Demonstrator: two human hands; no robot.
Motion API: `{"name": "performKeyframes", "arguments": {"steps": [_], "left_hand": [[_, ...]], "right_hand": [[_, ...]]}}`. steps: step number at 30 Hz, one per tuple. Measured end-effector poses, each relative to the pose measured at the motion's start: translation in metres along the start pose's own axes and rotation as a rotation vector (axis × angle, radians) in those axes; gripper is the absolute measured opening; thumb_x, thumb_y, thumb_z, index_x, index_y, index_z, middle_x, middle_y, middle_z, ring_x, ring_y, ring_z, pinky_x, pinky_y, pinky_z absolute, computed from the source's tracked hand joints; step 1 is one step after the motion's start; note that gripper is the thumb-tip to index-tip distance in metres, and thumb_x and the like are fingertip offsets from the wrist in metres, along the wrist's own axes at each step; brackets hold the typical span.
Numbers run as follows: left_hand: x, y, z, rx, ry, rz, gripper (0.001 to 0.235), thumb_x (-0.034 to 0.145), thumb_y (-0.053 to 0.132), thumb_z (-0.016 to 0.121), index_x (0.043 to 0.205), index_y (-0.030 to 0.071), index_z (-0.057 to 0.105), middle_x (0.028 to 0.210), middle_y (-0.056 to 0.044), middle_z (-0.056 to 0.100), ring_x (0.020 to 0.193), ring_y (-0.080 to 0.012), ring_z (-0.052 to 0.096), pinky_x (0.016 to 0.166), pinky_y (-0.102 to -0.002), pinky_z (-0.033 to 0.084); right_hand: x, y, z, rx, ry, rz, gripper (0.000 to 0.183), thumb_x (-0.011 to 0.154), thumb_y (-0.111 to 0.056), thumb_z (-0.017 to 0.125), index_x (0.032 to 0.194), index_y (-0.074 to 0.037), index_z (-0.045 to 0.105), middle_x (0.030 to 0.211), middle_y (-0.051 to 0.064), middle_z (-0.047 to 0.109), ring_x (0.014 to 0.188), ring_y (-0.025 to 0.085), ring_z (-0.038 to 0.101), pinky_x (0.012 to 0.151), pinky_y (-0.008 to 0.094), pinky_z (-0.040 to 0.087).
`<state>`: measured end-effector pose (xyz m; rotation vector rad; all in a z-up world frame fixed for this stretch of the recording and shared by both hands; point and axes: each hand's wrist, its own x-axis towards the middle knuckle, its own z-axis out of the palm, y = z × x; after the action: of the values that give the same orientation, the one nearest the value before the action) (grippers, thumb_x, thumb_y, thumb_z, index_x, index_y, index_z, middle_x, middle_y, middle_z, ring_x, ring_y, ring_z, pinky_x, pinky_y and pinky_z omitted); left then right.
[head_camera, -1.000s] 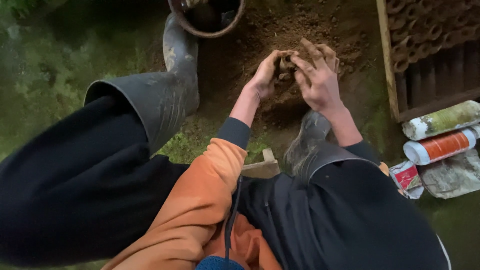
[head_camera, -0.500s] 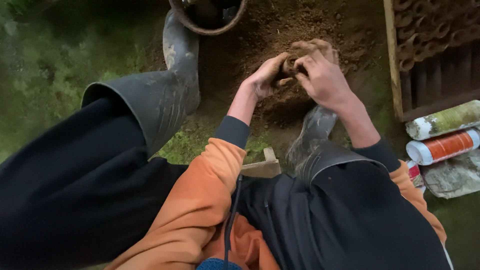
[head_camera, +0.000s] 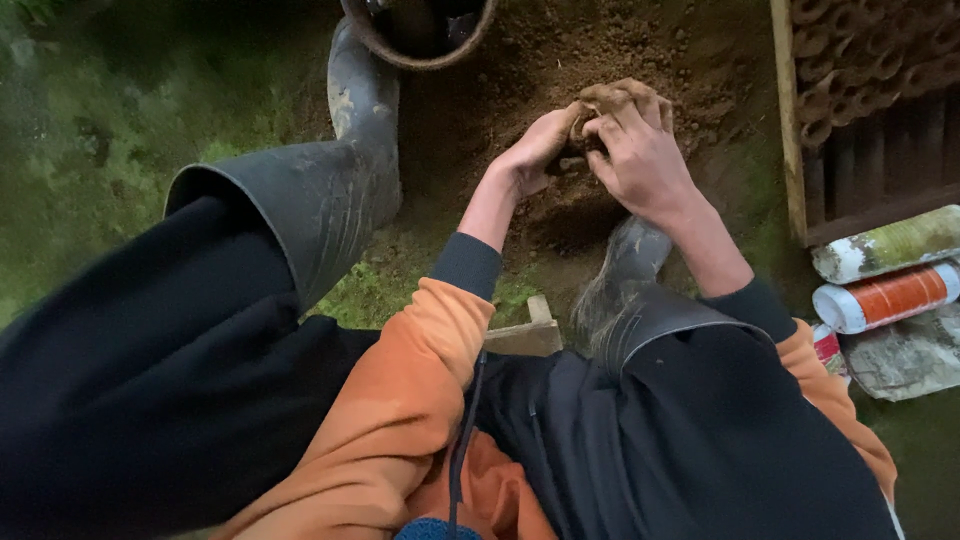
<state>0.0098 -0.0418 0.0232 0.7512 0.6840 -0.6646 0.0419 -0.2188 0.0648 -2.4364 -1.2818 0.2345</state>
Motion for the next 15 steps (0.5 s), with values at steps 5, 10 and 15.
{"name": "performKeyframes", "arguments": {"steps": [5, 10, 15], "left_hand": [[0.004, -0.003, -0.004, 0.123, 0.025, 0.033, 0.039, 0.099, 0.049, 0.049, 0.094, 0.012, 0.060, 0.081, -0.001, 0.054, 0.067, -0.0119, 0.047, 0.059, -0.031, 0.039], [0.002, -0.001, 0.007, -0.048, -0.069, 0.095, 0.030, 0.100, 0.034, 0.054, 0.075, 0.019, 0.047, 0.066, 0.005, 0.039, 0.052, -0.0069, 0.035, 0.045, -0.026, 0.031], [-0.005, 0.008, 0.010, -0.002, -0.025, 0.077, 0.024, 0.100, 0.031, 0.053, 0.094, 0.010, 0.061, 0.077, -0.003, 0.051, 0.061, -0.0115, 0.046, 0.052, -0.029, 0.039]], "right_hand": [[0.001, 0.000, 0.003, 0.162, -0.118, 0.129, 0.020, 0.101, -0.016, 0.069, 0.114, -0.003, 0.061, 0.145, 0.021, 0.047, 0.129, 0.044, 0.034, 0.089, 0.057, 0.044], [0.003, -0.006, -0.010, 0.376, -0.113, 0.248, 0.019, 0.104, -0.016, 0.063, 0.113, -0.002, 0.055, 0.131, 0.020, 0.045, 0.117, 0.038, 0.038, 0.089, 0.053, 0.039], [0.003, -0.008, -0.020, 0.517, -0.082, 0.328, 0.016, 0.107, -0.019, 0.062, 0.111, -0.006, 0.053, 0.127, 0.018, 0.043, 0.115, 0.036, 0.043, 0.096, 0.049, 0.037]]}}
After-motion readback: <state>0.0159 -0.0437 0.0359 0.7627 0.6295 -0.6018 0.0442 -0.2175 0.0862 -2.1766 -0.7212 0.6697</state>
